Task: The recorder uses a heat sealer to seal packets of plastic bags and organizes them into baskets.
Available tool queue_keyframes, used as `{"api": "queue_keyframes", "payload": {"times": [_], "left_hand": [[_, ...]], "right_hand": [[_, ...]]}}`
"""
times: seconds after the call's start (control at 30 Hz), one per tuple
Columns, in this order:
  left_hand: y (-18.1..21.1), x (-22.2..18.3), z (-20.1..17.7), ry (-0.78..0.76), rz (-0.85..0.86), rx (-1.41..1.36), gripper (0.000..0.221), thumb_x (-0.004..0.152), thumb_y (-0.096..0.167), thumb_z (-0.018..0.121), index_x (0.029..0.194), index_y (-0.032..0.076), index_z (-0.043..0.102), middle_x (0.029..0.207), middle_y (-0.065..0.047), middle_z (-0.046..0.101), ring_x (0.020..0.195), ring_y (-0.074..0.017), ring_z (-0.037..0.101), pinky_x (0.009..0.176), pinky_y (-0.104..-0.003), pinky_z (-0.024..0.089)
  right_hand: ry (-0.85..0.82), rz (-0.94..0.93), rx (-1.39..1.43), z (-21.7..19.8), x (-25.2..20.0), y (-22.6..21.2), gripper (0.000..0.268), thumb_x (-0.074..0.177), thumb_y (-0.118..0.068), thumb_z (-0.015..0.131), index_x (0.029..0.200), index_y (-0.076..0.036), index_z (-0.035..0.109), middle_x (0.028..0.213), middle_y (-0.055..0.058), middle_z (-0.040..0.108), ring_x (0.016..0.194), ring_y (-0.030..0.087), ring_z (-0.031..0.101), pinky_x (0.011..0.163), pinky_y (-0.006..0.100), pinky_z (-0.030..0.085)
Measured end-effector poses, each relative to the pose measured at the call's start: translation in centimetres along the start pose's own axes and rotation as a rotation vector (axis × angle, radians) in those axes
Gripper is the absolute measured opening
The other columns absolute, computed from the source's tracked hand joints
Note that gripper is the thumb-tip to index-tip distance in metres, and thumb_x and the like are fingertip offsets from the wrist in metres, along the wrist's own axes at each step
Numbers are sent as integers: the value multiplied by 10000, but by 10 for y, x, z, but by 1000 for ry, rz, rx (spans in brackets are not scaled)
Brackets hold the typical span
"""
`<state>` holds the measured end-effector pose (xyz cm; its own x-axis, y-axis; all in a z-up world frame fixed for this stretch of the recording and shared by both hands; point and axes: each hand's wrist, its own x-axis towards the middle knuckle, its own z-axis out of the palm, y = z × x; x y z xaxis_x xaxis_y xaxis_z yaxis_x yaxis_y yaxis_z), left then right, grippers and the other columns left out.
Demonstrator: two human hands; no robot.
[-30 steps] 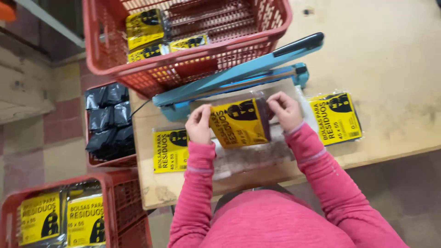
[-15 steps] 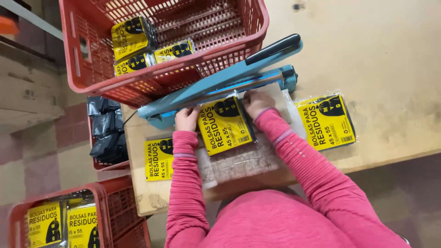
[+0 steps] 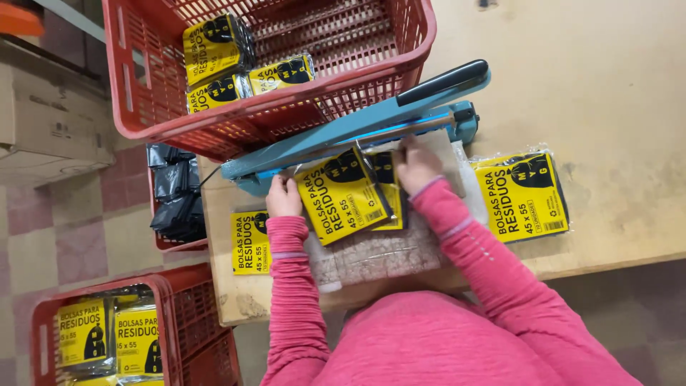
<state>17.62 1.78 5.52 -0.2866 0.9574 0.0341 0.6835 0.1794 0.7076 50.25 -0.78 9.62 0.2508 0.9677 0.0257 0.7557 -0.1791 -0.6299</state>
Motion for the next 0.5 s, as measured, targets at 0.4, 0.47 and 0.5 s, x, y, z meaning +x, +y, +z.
{"api": "queue_keyframes", "payload": {"times": [0.4,0.47,0.5], "left_hand": [[50,-27,-33,31,204,282,426,944,371,665,1233,63,608,1204,-180,658,1121,-400,601,966,-486,487],[80,-57,-32,-26,314,353,517,928,419,679,1306,80,585,1286,-160,619,1227,-376,538,1056,-471,453],[89,-72,-26,-139,421,435,668,851,508,685,1360,97,549,1374,-166,553,1310,-389,435,1082,-552,367]], "right_hand": [[43,-157,-123,-64,26,53,297,983,-266,675,1183,-64,588,1120,195,656,1075,415,623,914,499,513],[94,-238,-277,-66,11,25,415,908,-318,733,1215,-67,609,1222,171,632,1159,385,590,980,492,498],[-8,-290,-340,-66,0,7,513,882,-383,742,1278,-85,609,1346,141,575,1254,365,513,1030,504,442]]}}
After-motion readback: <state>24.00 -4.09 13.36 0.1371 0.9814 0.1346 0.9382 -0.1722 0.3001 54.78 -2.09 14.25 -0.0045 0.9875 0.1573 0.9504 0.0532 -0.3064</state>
